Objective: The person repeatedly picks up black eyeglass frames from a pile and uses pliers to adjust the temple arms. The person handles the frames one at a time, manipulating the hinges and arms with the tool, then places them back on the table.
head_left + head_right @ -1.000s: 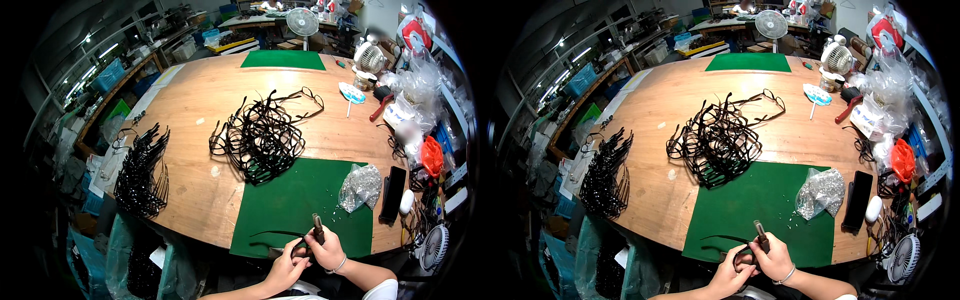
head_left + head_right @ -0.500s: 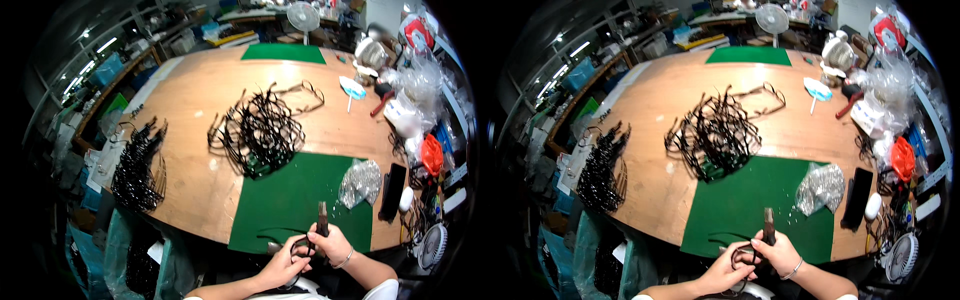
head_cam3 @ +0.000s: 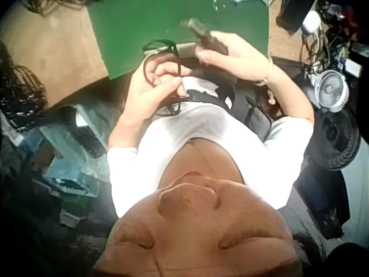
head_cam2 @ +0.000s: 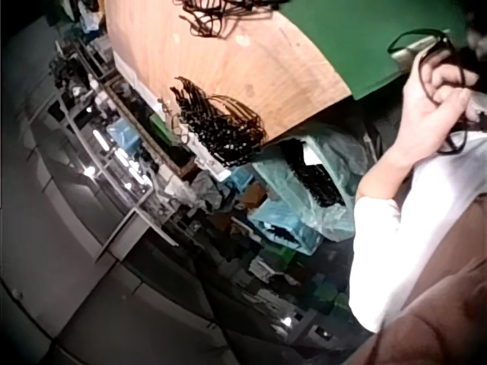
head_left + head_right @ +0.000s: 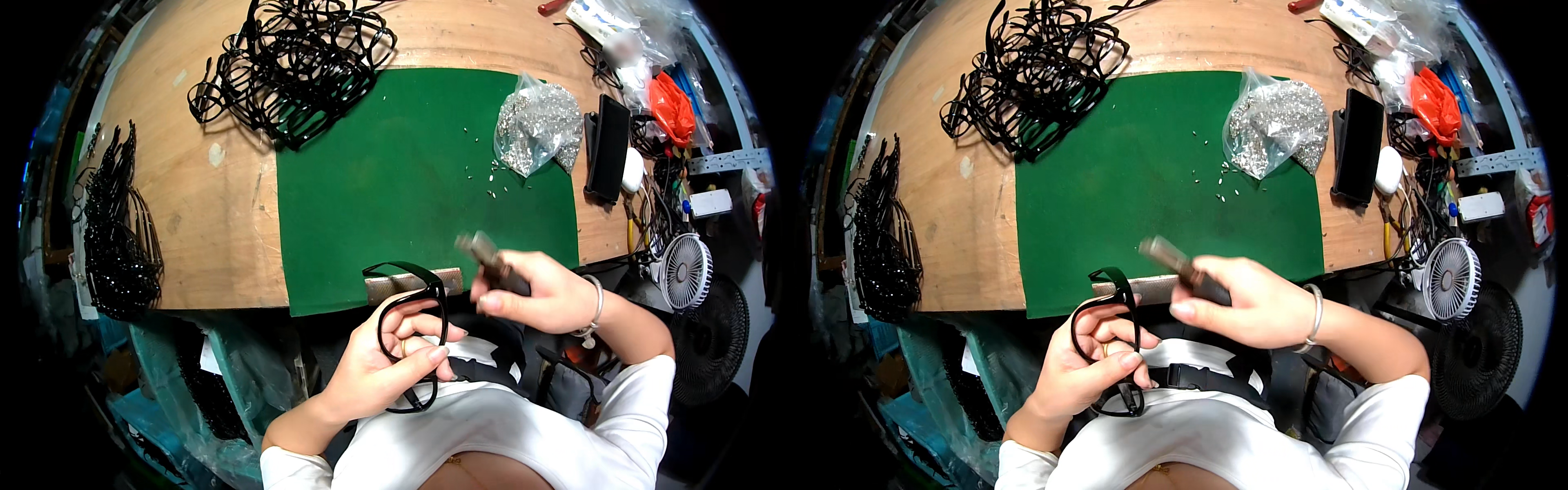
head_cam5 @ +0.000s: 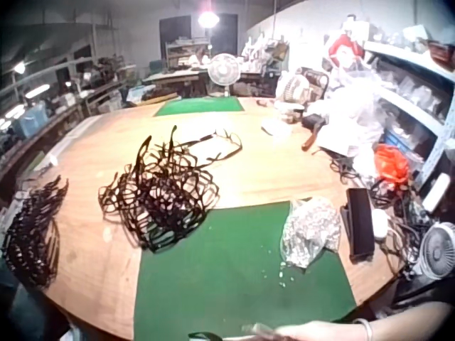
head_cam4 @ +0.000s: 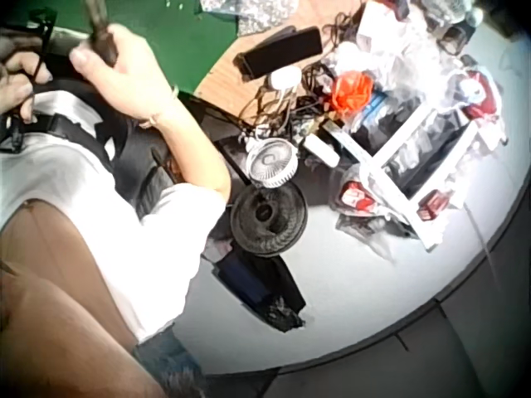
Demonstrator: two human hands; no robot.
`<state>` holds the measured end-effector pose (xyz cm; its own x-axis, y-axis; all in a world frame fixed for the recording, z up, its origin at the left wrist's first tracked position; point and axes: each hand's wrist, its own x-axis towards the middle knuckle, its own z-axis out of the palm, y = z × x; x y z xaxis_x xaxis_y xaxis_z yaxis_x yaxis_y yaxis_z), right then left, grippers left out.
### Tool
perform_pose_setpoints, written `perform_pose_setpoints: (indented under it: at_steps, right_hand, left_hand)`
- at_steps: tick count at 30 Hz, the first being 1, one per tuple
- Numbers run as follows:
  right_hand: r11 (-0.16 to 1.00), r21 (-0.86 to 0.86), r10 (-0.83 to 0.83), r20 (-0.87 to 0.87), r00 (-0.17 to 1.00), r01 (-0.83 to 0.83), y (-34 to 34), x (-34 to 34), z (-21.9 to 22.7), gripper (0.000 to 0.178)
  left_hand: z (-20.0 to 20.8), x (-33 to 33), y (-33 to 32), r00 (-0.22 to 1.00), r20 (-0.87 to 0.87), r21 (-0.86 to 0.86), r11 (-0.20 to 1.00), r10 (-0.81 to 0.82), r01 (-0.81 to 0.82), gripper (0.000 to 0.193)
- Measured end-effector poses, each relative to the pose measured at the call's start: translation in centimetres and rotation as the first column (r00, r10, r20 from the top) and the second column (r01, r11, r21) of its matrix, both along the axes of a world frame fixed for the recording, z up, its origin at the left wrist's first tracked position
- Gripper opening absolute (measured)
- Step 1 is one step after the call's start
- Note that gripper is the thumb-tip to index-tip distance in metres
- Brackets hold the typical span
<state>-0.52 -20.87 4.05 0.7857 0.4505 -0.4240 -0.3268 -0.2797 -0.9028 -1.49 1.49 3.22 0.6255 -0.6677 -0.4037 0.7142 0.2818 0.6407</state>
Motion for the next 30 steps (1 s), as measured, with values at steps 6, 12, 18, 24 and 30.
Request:
perform_pose_setpoints:
  at_steps: [6,12,18,24,30]
  right_hand:
    - [0.928,-0.071,0.355,-0.130,0.926,-0.366,0.4,0.6,1.0,0.040]
    - [0.895,-0.159,0.414,-0.053,0.909,-0.417,0.6,1.1,1.0,0.036]
    - [0.875,-0.331,0.381,0.021,0.924,-0.353,1.2,0.8,1.1,0.035]
    - [0.845,-0.485,0.350,0.184,0.919,-0.225,1.3,0.0,0.3,0.034]
    - [0.879,-0.273,0.411,0.012,0.912,-0.392,-1.2,2.5,-0.4,0.036]
  left_hand:
    - [-0.5,-0.1,1.0,0.998,0.022,0.016,0.998,-0.056,0.056,0.038]
    - [-0.5,0.0,1.0,0.996,0.016,0.012,0.996,-0.089,0.089,0.038]
    - [-0.2,-0.2,0.4,0.998,0.007,0.058,0.996,-0.065,0.064,0.038]
    - [0.3,-0.6,-0.4,1.000,0.022,0.103,0.995,-0.009,0.007,0.039]
    - [0.5,0.3,0.1,1.000,0.001,0.113,0.993,-0.022,0.022,0.040]
